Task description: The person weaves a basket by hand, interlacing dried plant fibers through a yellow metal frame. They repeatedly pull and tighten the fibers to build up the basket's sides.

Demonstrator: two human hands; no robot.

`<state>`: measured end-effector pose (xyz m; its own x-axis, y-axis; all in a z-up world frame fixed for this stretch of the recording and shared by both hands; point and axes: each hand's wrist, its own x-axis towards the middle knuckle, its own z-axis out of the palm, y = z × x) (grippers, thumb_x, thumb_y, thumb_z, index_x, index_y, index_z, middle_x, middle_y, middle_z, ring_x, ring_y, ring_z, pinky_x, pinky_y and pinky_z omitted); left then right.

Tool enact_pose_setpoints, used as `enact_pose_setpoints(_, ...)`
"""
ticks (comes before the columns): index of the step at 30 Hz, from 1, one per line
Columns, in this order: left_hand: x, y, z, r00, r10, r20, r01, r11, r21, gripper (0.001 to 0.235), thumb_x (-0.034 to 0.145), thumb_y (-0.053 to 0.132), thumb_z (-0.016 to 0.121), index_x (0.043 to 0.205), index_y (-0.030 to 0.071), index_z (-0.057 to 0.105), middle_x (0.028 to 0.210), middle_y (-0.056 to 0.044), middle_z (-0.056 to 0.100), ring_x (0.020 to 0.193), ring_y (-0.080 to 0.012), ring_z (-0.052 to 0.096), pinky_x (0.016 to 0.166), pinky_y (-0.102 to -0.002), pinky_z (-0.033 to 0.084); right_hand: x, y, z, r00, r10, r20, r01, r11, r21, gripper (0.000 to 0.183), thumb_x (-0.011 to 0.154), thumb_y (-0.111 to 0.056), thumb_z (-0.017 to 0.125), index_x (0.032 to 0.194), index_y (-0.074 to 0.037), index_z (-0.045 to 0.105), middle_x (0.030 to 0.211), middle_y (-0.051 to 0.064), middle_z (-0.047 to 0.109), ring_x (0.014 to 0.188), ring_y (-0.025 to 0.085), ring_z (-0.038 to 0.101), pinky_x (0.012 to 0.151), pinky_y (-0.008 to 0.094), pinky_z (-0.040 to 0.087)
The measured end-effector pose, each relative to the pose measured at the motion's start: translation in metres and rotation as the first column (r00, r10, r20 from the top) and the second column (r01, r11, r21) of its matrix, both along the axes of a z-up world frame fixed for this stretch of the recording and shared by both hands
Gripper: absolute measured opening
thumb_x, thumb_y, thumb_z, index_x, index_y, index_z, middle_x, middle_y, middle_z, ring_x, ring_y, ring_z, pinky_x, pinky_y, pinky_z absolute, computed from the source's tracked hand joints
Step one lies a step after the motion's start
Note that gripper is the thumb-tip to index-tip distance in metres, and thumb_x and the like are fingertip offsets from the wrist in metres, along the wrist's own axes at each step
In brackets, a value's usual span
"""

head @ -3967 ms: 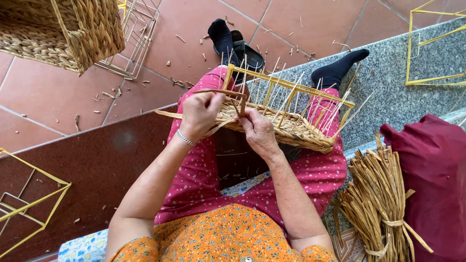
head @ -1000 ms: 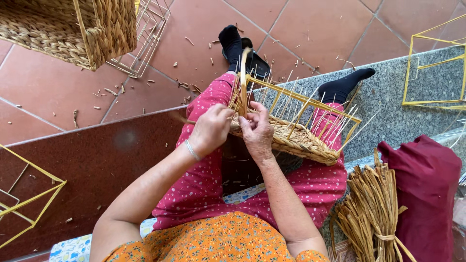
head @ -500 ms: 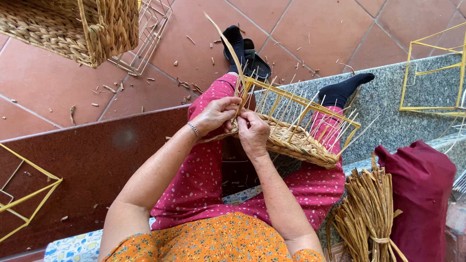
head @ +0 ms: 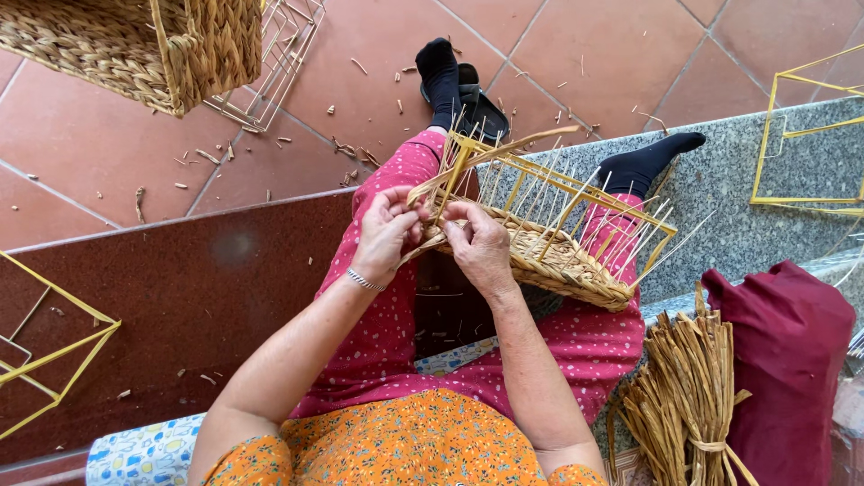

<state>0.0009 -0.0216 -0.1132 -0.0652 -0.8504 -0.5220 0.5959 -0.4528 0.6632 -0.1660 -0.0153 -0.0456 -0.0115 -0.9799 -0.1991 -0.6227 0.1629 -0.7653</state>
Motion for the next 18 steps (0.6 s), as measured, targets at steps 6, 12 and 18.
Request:
enact_pose_setpoints(6, 0.005, 0.000, -0.007, 0.972, -0.196, 0.133, 0.207, 0.975, -0.080, 0.032, 0.102, 0.010, 0.068, 0.130, -0.004, 0.060, 0.089, 0.001, 0.062, 0.064, -0.0033, 0.050, 0.055, -0.020, 0.042, 0.004, -0.001, -0.003, 1.000, -0.009, 0.002, 0.009, 0.994, -0.107, 0.014, 0.091, -0.011, 0.076, 0.105, -0.010, 0.075, 0.071, -0.001, 0.066, 0.055, 0.006, 0.054, 0.054, 0.026, 0.046)
enact_pose_setpoints(12, 0.008, -0.016, 0.009, 0.999, 0.036, -0.037, -0.034, 0.999, 0.035, 0.021, 0.107, 0.026, 0.049, 0.111, 0.005, 0.048, 0.073, -0.007, 0.061, 0.052, -0.0104, 0.056, 0.046, -0.027, 0.051, 0.005, 0.004, 0.013, 0.998, 0.068, -0.017, -0.070, 0.984, -0.165, 0.018, 0.087, -0.014, 0.078, 0.104, -0.013, 0.073, 0.086, 0.001, 0.068, 0.061, 0.014, 0.055, 0.058, 0.031, 0.050)
enact_pose_setpoints(18, 0.011, 0.008, 0.039, 0.999, 0.044, -0.012, -0.046, 0.989, -0.141, 0.017, 0.106, 0.017, 0.052, 0.112, 0.006, 0.040, 0.087, -0.013, 0.069, 0.063, -0.0162, 0.068, 0.059, -0.028, 0.059, 0.016, -0.011, 0.019, 0.922, 0.273, -0.274, -0.336, 0.916, -0.217, 0.031, 0.076, -0.016, 0.079, 0.108, -0.015, 0.076, 0.090, 0.010, 0.061, 0.083, 0.029, 0.066, 0.074, 0.043, 0.055)
